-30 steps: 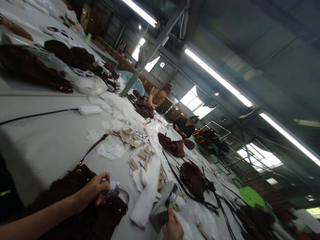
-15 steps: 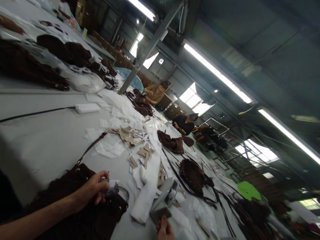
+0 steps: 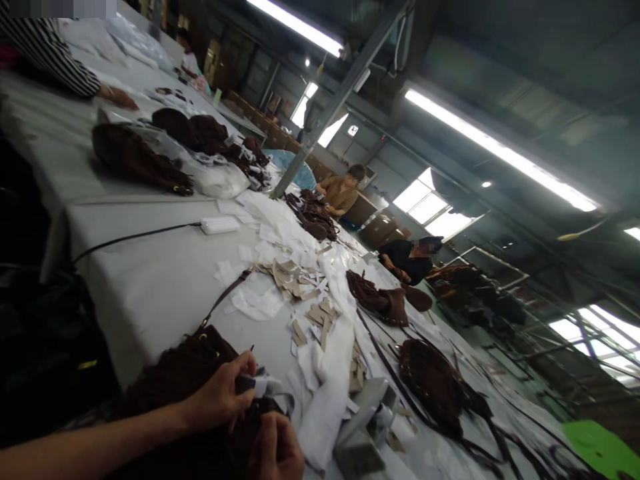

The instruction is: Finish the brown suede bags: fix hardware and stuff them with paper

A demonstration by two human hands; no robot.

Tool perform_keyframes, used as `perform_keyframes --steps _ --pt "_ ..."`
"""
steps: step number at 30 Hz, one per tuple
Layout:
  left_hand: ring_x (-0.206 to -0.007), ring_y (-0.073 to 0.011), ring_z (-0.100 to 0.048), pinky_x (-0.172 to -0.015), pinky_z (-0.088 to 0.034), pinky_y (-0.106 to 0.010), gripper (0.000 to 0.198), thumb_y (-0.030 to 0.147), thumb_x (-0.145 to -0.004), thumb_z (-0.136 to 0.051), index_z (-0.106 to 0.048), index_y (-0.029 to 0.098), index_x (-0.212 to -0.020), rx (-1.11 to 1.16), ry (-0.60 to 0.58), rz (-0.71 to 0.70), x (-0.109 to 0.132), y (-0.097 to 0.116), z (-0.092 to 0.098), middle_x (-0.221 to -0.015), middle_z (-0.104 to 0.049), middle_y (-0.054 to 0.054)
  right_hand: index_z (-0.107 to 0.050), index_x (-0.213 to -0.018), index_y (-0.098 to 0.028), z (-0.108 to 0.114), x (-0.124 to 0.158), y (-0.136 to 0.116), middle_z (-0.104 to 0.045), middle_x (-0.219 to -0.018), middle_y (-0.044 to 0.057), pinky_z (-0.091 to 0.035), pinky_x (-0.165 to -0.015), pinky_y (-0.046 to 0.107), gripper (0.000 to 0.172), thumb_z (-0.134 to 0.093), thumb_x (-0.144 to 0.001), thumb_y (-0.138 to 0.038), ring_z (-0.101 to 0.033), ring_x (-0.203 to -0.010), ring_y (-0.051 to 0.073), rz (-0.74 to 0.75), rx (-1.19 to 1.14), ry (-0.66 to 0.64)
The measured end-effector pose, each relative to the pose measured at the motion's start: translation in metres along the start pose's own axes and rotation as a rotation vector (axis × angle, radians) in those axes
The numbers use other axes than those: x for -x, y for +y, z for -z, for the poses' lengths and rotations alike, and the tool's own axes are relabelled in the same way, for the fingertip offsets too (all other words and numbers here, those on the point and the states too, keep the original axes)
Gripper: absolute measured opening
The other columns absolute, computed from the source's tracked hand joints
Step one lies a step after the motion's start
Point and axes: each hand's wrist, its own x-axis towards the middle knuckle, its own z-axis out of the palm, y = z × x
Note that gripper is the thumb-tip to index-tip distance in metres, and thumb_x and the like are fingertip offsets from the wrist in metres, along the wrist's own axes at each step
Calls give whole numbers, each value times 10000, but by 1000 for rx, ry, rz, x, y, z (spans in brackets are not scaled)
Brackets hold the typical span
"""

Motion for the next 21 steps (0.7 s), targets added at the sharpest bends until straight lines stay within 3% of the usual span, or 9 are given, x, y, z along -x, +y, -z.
perform_keyframes --steps 2,5,10,16,21 --pt "-355 -70 -453 -327 -311 -145 192 289 -817 -591 -418 222 -866 -58 19 -51 2 2 2 -566 -491 81 -634 -704 -182 -17 -2 -10 -450 -445 -73 -278 -386 182 445 -606 -748 -623 -330 -388 57 -29 -47 -74" --pt "-371 -65 -429 -332 -285 -147 201 304 -814 -603 -429 220 -872 -108 23 -63 5 5 3 -571 -450 85 -656 -707 -174 -23 -11 -11 -486 -465 -57 -318 -413 190 449 -603 -754 -617 -358 -420 69 -58 8 -126" --pt "-350 -81 -438 -322 -317 -157 192 306 -833 -561 -398 225 -894 -100 -27 -12 4 8 4 -548 -440 93 -674 -676 -160 -20 -19 6 -482 -440 -48 -335 -403 198 499 -598 -730 -650 -371 -415 79 -144 84 -93" --pt "-374 -77 -447 -339 -278 -154 159 241 -814 -557 -415 219 -881 -137 -17 -21 4 9 5 -559 -447 83 -622 -548 -166 -25 -20 4 -418 -383 -63 -319 -392 203 505 -633 -695 -649 -324 -382 68 -185 77 -50" --pt "-428 -69 -434 -378 -260 -163 157 160 -777 -564 -451 215 -872 -223 -3 -98 6 7 7 -597 -461 70 -616 -501 -160 -32 -24 6 -501 -395 -9 -359 -406 227 569 -529 -775 -650 -431 -404 110 -167 168 -65"
